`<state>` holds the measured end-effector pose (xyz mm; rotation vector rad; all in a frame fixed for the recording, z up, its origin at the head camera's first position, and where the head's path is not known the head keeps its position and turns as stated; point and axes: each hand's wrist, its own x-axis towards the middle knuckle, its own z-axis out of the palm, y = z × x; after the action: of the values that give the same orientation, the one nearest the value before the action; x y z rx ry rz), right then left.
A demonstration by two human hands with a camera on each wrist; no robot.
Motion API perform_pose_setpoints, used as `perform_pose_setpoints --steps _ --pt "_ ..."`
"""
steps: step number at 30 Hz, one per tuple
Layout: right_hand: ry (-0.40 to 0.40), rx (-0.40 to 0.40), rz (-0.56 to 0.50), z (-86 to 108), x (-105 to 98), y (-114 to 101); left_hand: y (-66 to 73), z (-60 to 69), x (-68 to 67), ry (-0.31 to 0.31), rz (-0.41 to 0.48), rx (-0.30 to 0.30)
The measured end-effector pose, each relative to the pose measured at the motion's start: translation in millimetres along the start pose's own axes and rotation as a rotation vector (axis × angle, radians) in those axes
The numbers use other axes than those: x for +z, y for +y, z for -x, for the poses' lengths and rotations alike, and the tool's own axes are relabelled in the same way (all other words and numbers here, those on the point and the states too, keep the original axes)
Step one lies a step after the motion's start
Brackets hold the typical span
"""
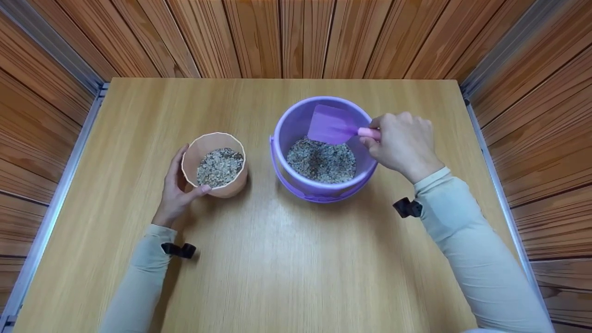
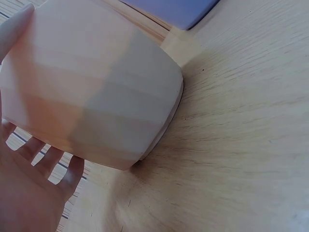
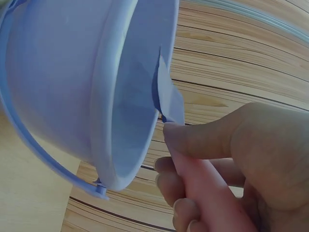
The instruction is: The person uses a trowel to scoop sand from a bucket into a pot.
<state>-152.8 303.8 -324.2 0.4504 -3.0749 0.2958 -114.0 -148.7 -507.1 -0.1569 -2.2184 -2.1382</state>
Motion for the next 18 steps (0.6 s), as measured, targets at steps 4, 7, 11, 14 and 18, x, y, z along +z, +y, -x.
perform_pose_setpoints --steps 4,7,11,14,18 --pt "-0.034 -0.009 0.024 -3.6 2 0 4.5 0.9 0.5 -0.004 -0.002 0.001" --pt "-0.026 -0.027 0.059 -6.7 6 0 5.2 0.8 0.4 -0.012 -0.004 -0.003" --pt "0.024 -0.053 0.133 -11.5 12 -2 6.4 0.8 0.3 -0.016 -0.003 0.007" --pt "0.057 -0.077 0.189 -13.9 17 -4 7.1 0.8 0.6 -0.013 -0.004 0.016" --pt "0.058 -0.127 0.244 -15.9 24 -8 6.8 0.8 0.7 -0.008 -0.003 0.02"
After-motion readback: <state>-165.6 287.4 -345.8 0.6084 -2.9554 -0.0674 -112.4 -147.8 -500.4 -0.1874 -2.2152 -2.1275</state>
